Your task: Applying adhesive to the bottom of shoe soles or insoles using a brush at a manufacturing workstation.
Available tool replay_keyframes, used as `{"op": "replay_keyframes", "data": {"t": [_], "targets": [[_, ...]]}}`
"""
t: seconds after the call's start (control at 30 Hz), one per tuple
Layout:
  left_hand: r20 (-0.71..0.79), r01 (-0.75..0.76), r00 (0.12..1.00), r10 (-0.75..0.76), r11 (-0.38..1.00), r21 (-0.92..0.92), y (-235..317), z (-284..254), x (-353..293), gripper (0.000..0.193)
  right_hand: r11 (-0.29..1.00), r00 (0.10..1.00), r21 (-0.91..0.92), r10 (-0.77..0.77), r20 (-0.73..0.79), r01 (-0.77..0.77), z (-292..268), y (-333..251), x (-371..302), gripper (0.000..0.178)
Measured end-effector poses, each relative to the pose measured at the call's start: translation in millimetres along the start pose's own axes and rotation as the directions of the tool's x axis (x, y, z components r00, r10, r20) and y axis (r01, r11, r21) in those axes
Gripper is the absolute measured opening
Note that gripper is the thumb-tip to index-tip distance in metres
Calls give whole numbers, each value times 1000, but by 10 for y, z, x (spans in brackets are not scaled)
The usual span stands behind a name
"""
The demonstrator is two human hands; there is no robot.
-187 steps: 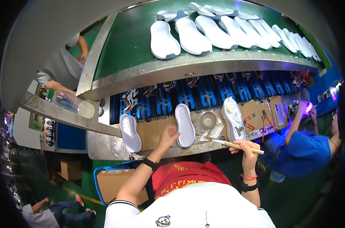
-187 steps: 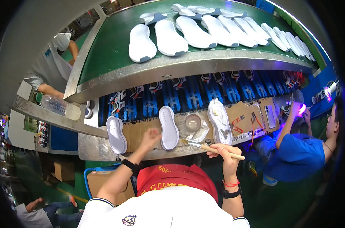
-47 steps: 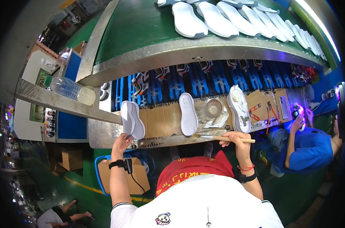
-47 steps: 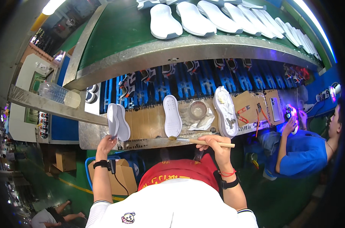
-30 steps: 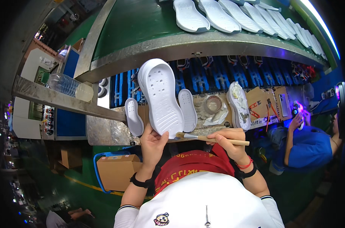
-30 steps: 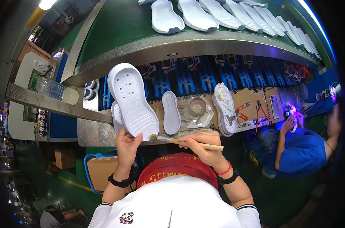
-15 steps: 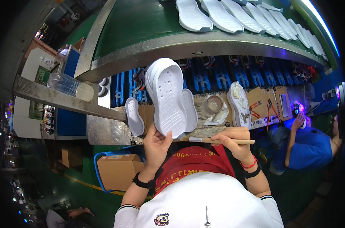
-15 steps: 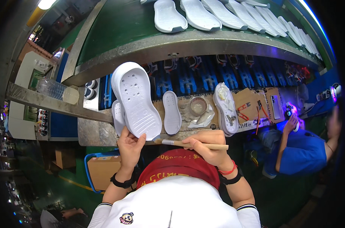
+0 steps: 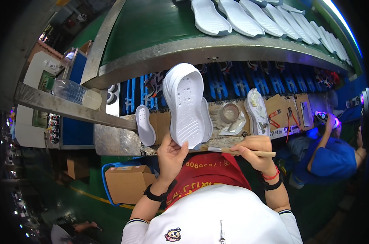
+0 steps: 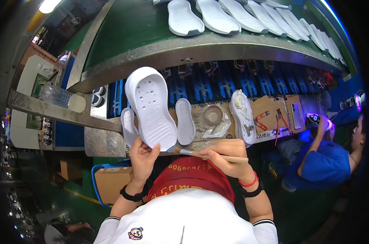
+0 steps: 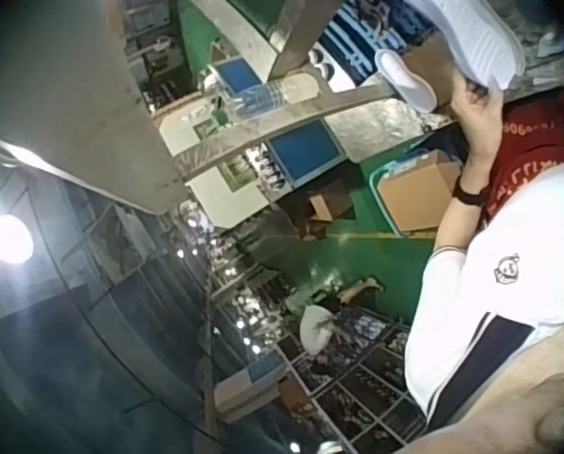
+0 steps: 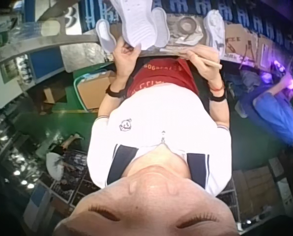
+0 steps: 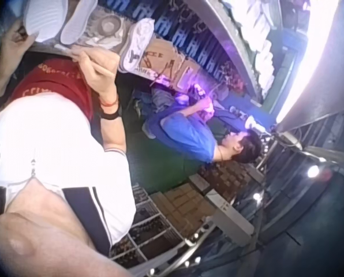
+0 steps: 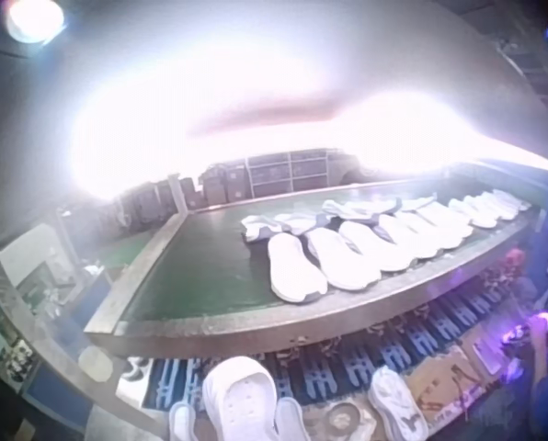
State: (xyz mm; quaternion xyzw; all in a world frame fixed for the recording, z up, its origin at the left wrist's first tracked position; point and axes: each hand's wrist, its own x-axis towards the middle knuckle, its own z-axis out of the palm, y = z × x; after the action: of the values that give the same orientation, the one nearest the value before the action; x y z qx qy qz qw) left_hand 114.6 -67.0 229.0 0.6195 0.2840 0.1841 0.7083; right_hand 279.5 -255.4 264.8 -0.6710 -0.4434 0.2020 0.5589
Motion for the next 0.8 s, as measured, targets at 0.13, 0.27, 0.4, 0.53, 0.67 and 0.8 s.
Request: {"op": "replay_keyframes", "data": {"t": [0.13,0.27,0.4,0.53,0.67,0.8], "targets": [[-2,-3,1000,3,1000,-25,-9,20,11,41,999,999,-28,14,-50,-16,20,-32,65,12],[-12,-19,1000,19,1000,-9,-7,18,17,41,1000,1000,-23,-8,15,8,-11,1,55,12],[-38,28,999,-31,997,-71,31,53,17,37,1000,1000,5,9,-12,-9,6,24,60,12],[-24,-23,999,23,1000,-9,1,28,30,40,999,1000,43,-12,19,11,-34,25,75,13],[-28,-33,999,32,999,-13,-10,37,44,39,1000,1000,4,22,-1,-22,32,41,103,13],[-29,-42,999,41,998,-38,3,83,70,39,998,1000,60,11,-24,-9,10,59,78,14]]}}
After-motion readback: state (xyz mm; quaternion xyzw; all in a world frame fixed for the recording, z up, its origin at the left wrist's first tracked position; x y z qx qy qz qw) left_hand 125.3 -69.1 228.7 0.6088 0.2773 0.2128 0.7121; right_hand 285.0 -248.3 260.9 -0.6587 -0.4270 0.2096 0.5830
